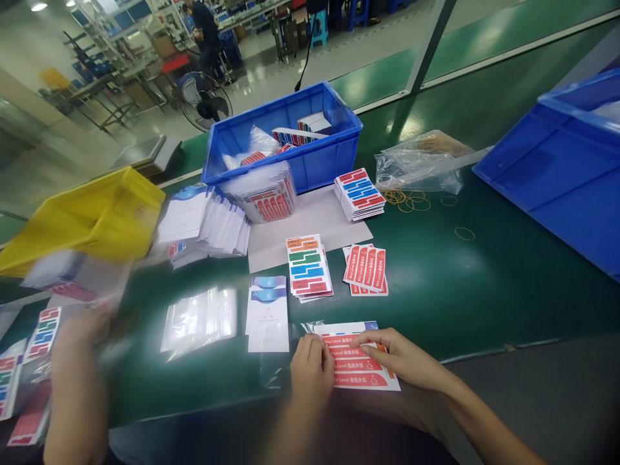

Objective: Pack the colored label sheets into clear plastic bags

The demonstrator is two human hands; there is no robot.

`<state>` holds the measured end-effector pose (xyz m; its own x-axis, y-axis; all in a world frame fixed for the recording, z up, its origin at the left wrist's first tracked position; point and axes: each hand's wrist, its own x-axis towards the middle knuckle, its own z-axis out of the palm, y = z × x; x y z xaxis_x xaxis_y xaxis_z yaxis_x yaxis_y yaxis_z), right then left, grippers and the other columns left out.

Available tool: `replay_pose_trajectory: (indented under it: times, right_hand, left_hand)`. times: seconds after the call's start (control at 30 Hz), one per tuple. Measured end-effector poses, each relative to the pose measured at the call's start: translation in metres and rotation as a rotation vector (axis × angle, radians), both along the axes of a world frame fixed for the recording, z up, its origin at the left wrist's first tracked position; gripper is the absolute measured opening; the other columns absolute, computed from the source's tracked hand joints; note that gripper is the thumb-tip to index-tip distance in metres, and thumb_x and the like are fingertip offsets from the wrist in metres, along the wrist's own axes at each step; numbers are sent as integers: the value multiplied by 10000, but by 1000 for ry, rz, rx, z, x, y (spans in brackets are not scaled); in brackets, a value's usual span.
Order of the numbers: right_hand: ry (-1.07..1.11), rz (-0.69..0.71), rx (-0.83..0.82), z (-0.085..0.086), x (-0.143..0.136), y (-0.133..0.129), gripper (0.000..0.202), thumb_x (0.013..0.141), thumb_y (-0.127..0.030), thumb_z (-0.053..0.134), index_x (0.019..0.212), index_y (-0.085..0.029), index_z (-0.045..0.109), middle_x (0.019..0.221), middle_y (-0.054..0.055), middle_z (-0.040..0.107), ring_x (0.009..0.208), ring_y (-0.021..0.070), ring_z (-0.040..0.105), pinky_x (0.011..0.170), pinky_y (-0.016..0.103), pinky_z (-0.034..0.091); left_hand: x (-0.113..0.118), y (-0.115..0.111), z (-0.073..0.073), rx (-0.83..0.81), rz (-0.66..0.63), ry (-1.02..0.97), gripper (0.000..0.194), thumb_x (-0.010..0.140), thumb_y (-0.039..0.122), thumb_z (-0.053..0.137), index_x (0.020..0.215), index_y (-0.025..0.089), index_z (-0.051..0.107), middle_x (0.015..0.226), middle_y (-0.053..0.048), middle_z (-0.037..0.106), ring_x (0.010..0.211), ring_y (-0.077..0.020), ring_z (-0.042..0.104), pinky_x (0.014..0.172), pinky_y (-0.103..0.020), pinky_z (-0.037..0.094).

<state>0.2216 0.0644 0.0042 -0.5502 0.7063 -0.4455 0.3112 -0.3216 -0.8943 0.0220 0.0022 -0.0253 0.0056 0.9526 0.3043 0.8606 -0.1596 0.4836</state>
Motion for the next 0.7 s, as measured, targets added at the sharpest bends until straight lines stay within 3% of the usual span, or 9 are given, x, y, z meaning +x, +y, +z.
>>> replay_pose_trajectory:
  times: [0.1,0.17,0.27,0.4,0.6,0.7]
  right_hand:
    - [5,-1,22,-4,-5,-1,340,875,-420,525,985,-160,714,733,18,652,544,126,528,496,225,431]
    - [23,-16,94,-6,-13,-5,321,909,-401,493,996,-169,698,832,38,682,722,181,617,644,266,495]
    - [9,-43,261,-5,-28,-13,307,959,-372,426,1031,-178,653,964,64,685,906,215,629,818,307,480]
    - [-10,54,343,5,-35,-16,286,992,-353,352,1120,-208,564,949,45,659,858,192,622,784,288,472]
    - [-10,175,256,29,-22,0,279,1004,-406,316,1110,-219,494,654,-39,544,541,152,551,581,256,447]
    - [-3,212,348,37,-30,0,244,1006,-355,326,1101,-224,508,761,-4,609,664,174,607,657,274,460]
  left_hand:
    - [1,-1,2,15,-47,-13,158,852,62,481,768,195,495,777,-32,611,734,-143,576,679,-253,508]
    - [1,-1,4,15,-53,-11,152,850,64,493,772,194,501,786,-35,613,738,-145,577,683,-258,508]
    - [-1,1,9,7,-27,-4,145,855,64,486,790,191,507,772,-35,599,726,-146,571,672,-261,502]
    - [-8,2,17,-7,1,-33,156,867,71,461,775,193,496,739,-20,568,697,-134,564,652,-245,496]
    - [-20,3,38,-18,19,-109,150,868,78,453,791,192,513,791,-26,591,696,-125,591,618,-225,490]
    - [-15,3,45,-2,-65,-154,155,860,63,464,790,190,518,781,-26,586,716,-128,587,634,-229,491]
